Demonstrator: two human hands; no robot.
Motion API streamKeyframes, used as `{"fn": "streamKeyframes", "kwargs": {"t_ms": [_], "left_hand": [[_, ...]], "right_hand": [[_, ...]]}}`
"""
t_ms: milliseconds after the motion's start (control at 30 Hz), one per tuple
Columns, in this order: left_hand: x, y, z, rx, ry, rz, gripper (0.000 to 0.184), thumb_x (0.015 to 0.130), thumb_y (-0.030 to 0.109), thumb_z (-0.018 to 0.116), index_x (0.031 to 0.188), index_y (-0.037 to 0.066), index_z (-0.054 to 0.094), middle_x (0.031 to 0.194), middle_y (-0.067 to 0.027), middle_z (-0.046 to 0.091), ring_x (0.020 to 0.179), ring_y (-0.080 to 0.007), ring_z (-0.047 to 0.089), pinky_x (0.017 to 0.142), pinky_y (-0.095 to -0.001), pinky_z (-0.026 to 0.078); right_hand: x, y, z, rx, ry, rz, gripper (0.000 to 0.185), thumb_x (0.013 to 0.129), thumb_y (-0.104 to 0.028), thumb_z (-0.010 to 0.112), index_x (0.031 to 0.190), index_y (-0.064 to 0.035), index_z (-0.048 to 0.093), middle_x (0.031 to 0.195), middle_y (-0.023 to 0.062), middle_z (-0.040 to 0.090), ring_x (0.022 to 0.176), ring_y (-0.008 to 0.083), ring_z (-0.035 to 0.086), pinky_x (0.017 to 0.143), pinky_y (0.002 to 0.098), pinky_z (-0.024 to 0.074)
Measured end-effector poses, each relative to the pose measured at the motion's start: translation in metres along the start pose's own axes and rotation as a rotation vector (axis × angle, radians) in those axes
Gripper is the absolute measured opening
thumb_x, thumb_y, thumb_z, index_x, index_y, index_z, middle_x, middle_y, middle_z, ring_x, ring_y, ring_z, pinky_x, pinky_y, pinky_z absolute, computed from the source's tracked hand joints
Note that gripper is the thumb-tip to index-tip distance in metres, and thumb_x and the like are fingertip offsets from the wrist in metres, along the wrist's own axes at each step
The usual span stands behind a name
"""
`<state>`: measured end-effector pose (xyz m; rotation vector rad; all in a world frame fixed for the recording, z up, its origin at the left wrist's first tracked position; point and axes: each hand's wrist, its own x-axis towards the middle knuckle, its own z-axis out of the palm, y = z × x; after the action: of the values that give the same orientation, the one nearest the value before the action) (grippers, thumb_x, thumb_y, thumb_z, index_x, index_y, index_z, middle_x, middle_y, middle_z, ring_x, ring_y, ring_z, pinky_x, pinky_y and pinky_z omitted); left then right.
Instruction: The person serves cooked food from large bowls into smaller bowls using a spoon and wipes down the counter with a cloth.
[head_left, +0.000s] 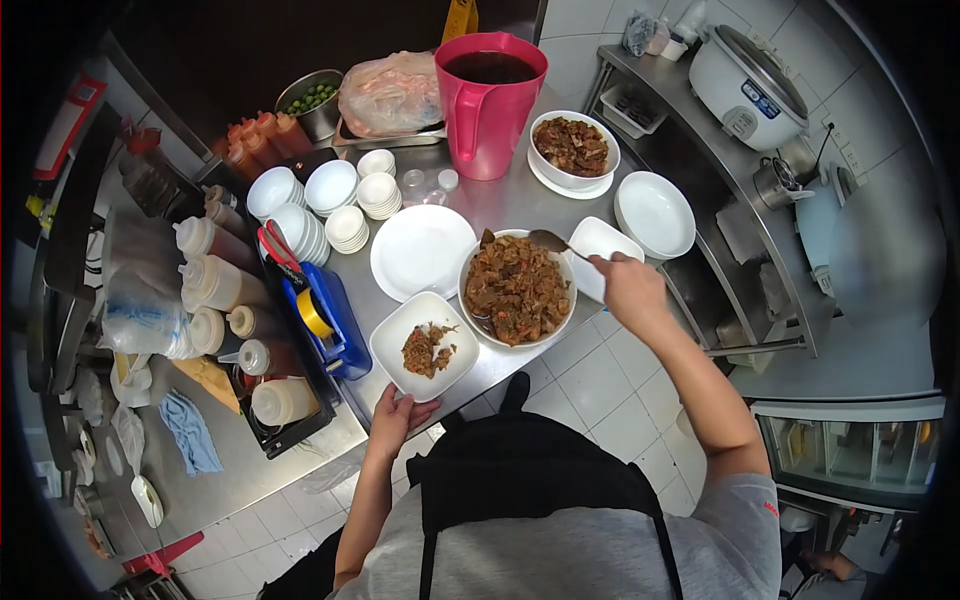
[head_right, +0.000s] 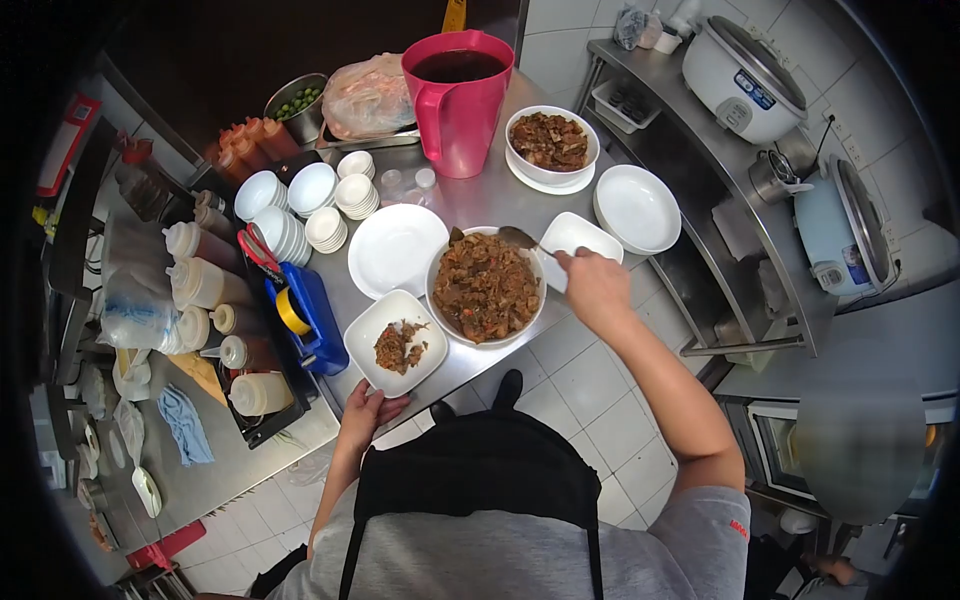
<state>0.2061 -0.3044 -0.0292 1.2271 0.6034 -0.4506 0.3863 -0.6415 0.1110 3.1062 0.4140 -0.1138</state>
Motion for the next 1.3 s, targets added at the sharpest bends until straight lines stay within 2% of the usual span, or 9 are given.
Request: {"fn": "streamKeyframes", "kwargs": {"t_ms": [167,400,500,667,767,900,1000,1167,1300], "left_hand": [[-0.001,-0.001,0.002,-0.001,0.024,0.005,0.039,0.099,0.009,0.034,0.136,0.002,0.026,0.108,-0.0209,0.062,0.097,-0.0280,0.066,0.080,-0.0316,0.055],[-0.003,-0.001,0.007,-0.019,0.065,0.014,0.039,0.099,0.009,0.034,0.136,0.002,0.026,0.106,-0.0193,0.063,0.095,-0.0262,0.066,0.079,-0.0299,0.055],[-0.004,0.000,0.009,-0.013,0.083,0.022,0.039,0.099,0.008,0.034,0.136,0.001,0.027,0.105,-0.0192,0.064,0.095,-0.0262,0.067,0.079,-0.0296,0.056],[-0.002,-0.004,0.012,-0.026,0.127,0.028,0.039,0.098,0.009,0.035,0.136,0.001,0.028,0.106,-0.0202,0.063,0.094,-0.0274,0.067,0.078,-0.0291,0.056],[-0.004,-0.003,0.015,-0.028,0.149,0.021,0.042,0.099,0.008,0.033,0.139,0.001,0.024,0.107,-0.0201,0.063,0.094,-0.0267,0.067,0.077,-0.0281,0.056],[-0.004,-0.004,0.017,-0.019,0.178,0.021,0.042,0.099,0.008,0.033,0.139,0.001,0.023,0.108,-0.0206,0.062,0.094,-0.0267,0.067,0.077,-0.0281,0.057],[-0.005,-0.009,0.019,-0.025,0.209,0.036,0.043,0.099,0.009,0.033,0.140,0.001,0.023,0.109,-0.0202,0.062,0.094,-0.0266,0.067,0.076,-0.0281,0.057],[-0.003,-0.008,0.021,-0.097,0.228,0.004,0.044,0.099,0.008,0.034,0.141,0.004,0.021,0.108,-0.0180,0.062,0.094,-0.0273,0.067,0.077,-0.0282,0.057],[0.001,-0.007,0.027,-0.249,0.145,0.006,0.049,0.096,0.005,0.034,0.142,0.011,0.019,0.116,-0.0223,0.057,0.096,-0.0344,0.065,0.076,-0.0336,0.058]], "right_hand": [[0.015,-0.012,0.021,0.007,-0.006,-0.148,0.030,0.082,-0.011,0.053,0.110,-0.0141,0.064,0.088,0.0099,0.062,0.074,0.0282,0.065,0.064,0.0409,0.0530],[0.011,-0.002,-0.022,-0.048,-0.044,-0.286,0.030,0.082,-0.011,0.053,0.109,-0.0149,0.066,0.083,0.0101,0.063,0.073,0.0267,0.065,0.060,0.0386,0.0527],[0.046,0.001,-0.019,-0.064,-0.130,-0.323,0.029,0.080,-0.012,0.055,0.105,-0.0176,0.069,0.083,0.0105,0.066,0.076,0.0273,0.066,0.062,0.0397,0.0524],[0.164,0.034,0.007,0.139,-0.561,-0.619,0.027,0.078,-0.015,0.058,0.099,-0.0248,0.072,0.092,0.0088,0.069,0.087,0.0282,0.066,0.072,0.0433,0.0505],[0.171,0.006,-0.028,-0.252,-0.429,-0.472,0.029,0.077,-0.011,0.057,0.097,-0.0255,0.073,0.095,0.0061,0.069,0.094,0.0260,0.064,0.084,0.0468,0.0442],[0.175,-0.004,-0.032,-0.275,-0.398,-0.553,0.033,0.077,-0.007,0.056,0.097,-0.0283,0.073,0.096,0.0042,0.069,0.101,0.0204,0.061,0.095,0.0470,0.0279],[0.176,0.000,-0.033,-0.285,-0.423,-0.564,0.034,0.078,-0.007,0.055,0.098,-0.0288,0.073,0.095,0.0030,0.069,0.099,0.0201,0.061,0.092,0.0433,0.0287],[0.174,-0.007,0.016,-0.065,-0.565,-0.583,0.037,0.080,-0.008,0.054,0.103,-0.0320,0.071,0.095,0.0010,0.069,0.099,0.0201,0.060,0.090,0.0437,0.0286],[0.175,0.025,0.022,0.051,-0.590,-0.491,0.037,0.083,-0.009,0.053,0.103,-0.0347,0.071,0.096,-0.0014,0.069,0.099,0.0201,0.059,0.091,0.0459,0.0289]]}}
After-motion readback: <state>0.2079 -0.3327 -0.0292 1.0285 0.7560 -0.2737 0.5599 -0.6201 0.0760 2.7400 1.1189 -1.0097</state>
